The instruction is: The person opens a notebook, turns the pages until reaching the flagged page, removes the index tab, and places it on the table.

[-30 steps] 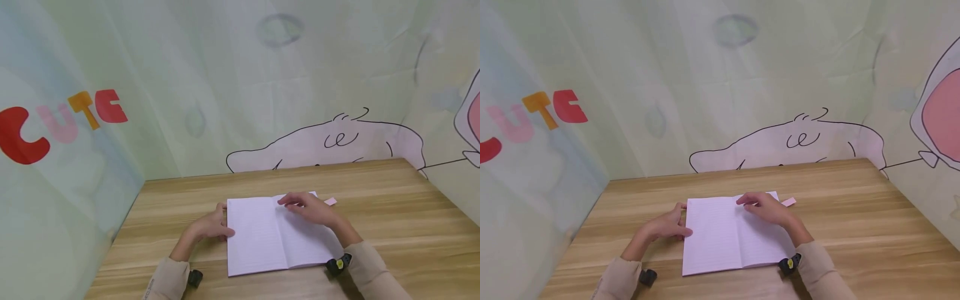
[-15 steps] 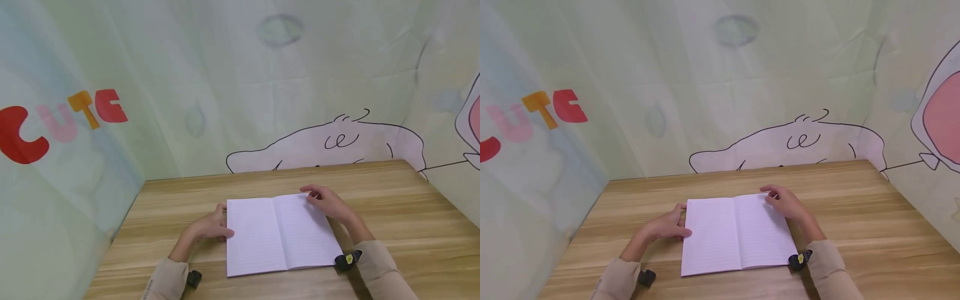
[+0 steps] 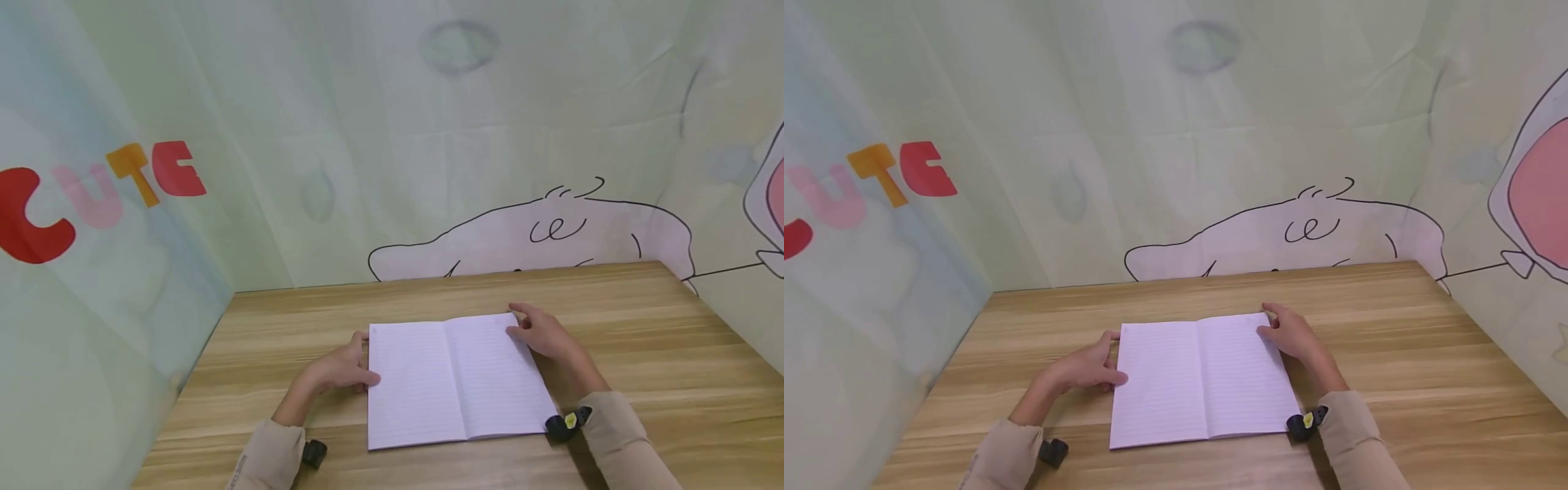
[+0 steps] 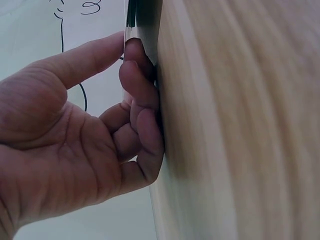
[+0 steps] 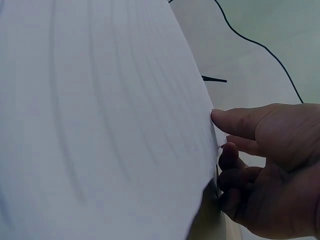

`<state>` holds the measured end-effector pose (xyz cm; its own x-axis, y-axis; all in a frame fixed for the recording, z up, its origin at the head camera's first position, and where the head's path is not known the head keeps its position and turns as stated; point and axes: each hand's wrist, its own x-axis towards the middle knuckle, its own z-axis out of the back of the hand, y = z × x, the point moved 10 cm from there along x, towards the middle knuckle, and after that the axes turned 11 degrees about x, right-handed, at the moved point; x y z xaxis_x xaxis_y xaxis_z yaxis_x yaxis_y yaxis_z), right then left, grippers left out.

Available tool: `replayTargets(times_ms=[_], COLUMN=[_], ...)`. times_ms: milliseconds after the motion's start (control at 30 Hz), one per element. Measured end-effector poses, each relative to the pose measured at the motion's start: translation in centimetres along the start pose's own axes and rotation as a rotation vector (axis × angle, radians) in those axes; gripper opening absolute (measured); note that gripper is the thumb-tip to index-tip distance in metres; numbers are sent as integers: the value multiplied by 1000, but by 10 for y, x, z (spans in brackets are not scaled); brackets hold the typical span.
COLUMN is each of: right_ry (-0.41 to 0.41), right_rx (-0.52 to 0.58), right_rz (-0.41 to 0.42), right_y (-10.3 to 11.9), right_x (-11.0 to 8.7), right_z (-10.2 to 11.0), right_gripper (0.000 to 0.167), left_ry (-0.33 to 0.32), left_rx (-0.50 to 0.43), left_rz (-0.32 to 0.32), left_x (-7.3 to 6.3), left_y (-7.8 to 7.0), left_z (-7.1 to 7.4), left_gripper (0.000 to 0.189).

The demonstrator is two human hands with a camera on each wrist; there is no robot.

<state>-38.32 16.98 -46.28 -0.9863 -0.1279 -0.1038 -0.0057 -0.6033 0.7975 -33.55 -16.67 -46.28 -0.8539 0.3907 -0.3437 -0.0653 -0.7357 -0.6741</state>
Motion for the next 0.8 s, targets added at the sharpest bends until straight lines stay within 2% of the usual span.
replayTargets(times_ms=[400, 667, 800], right_ry=[1, -13, 26], right_rx=[36, 56, 86], right_rz=[-44, 22, 28], right_y=[-1, 11, 14], right_x=[-5, -6, -7], right_z=[3, 11, 11], right_gripper=[52, 22, 19], left_ry=[2, 2, 3], left_rx=[0, -3, -9], left_rz=[-4, -5, -5], left_x=[2, 4, 3], left_y=[2, 4, 4], left_z=[-1, -1, 0], left_gripper=[89, 90, 90])
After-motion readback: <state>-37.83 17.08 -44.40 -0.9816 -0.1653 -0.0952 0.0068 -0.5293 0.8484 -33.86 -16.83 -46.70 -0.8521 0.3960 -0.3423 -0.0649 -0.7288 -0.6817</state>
